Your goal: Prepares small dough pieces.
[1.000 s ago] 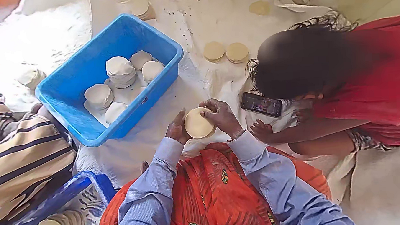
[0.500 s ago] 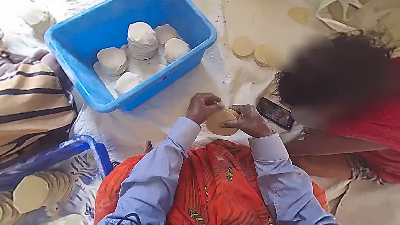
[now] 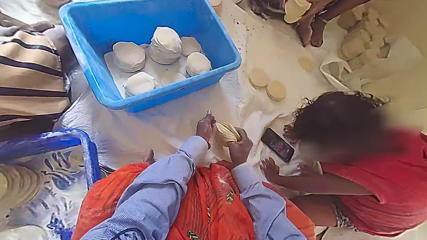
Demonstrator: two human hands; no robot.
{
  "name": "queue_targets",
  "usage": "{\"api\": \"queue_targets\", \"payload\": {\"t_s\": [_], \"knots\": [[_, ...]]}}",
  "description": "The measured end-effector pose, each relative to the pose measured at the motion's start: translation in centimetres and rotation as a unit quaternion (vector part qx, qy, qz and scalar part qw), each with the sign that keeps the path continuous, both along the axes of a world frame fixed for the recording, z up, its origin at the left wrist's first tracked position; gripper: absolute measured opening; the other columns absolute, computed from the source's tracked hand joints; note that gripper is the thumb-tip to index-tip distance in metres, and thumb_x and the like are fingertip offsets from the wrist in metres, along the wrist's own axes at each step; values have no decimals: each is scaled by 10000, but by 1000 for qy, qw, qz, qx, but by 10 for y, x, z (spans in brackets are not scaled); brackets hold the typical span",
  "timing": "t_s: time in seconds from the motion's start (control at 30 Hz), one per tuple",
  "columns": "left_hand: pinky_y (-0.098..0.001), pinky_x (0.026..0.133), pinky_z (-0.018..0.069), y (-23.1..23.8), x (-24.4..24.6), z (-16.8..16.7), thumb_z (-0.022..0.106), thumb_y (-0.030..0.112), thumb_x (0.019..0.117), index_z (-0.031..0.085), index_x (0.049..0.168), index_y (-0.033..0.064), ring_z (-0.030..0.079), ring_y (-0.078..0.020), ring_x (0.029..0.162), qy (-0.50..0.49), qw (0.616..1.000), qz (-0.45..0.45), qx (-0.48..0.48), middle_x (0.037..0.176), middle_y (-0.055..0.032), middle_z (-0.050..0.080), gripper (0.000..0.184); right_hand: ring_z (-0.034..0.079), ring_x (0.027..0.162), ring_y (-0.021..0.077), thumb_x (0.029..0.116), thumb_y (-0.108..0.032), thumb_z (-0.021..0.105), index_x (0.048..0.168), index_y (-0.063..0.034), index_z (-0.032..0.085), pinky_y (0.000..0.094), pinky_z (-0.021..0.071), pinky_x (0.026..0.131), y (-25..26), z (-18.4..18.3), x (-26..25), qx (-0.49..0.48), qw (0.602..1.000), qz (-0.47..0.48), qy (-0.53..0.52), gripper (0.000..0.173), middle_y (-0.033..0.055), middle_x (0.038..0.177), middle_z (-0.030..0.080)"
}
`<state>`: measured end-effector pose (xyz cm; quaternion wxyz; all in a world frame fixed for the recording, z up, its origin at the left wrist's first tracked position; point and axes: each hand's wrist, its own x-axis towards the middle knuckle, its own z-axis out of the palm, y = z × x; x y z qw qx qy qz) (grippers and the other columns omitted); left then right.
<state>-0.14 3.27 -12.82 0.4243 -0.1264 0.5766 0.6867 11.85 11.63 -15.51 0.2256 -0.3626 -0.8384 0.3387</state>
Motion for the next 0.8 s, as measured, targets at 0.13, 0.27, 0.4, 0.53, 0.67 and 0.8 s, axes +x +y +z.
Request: {"api": "queue_targets", "payload": {"t_s": [0.13, 0.27, 0.4, 0.53, 0.67, 0.8], "knots": [[-439, 1095, 415, 4, 5, -2, 247, 462, 1123, 555, 1358, -73, 551, -302, 1288, -10, 1000, -11, 20, 1376, -241, 585, 661, 709, 993, 354, 806, -127, 816, 1185, 41, 702, 563, 530, 912, -8, 0, -1, -26, 999, -22, -26, 430, 226, 1021, 737], [-474, 1131, 356, 3, 3, 1, 255, 474, 1118, 553, 1373, -55, 483, -308, 1358, -7, 1000, 1, 18, 1423, -222, 558, 659, 715, 882, 266, 791, -174, 779, 1153, 24, 712, 485, 552, 826, -9, -4, -4, 5, 999, -39, 22, 419, 171, 935, 744], [-472, 1130, 382, 4, 6, -8, 249, 514, 1108, 561, 1367, -52, 505, -312, 1348, -1, 1000, -17, 22, 1419, -223, 563, 696, 705, 905, 336, 805, -226, 854, 1127, 41, 719, 555, 532, 850, -11, -5, -7, -33, 999, -41, -6, 440, 212, 937, 734], [-486, 1135, 359, 2, 3, -7, 232, 521, 1107, 547, 1379, -49, 480, -318, 1358, -6, 1000, -8, 16, 1434, -221, 544, 706, 721, 930, 264, 784, -196, 840, 1200, 40, 687, 471, 565, 864, -15, -5, -6, -38, 997, -55, 43, 502, 181, 989, 745], [-479, 1148, 364, 5, 5, -11, 217, 524, 1106, 553, 1374, -58, 489, -320, 1370, 5, 1000, -14, 27, 1434, -228, 555, 723, 714, 938, 325, 775, -220, 880, 1148, 16, 724, 553, 537, 867, -10, -8, -11, -49, 998, -47, 5, 468, 200, 974, 744], [-477, 1129, 388, 3, 6, -7, 206, 545, 1099, 557, 1369, -55, 516, -317, 1341, -4, 999, -16, 31, 1410, -232, 570, 746, 718, 958, 280, 791, -235, 867, 1233, 15, 672, 491, 561, 881, -17, -8, -7, -51, 997, -49, 33, 545, 183, 1023, 740]]}}
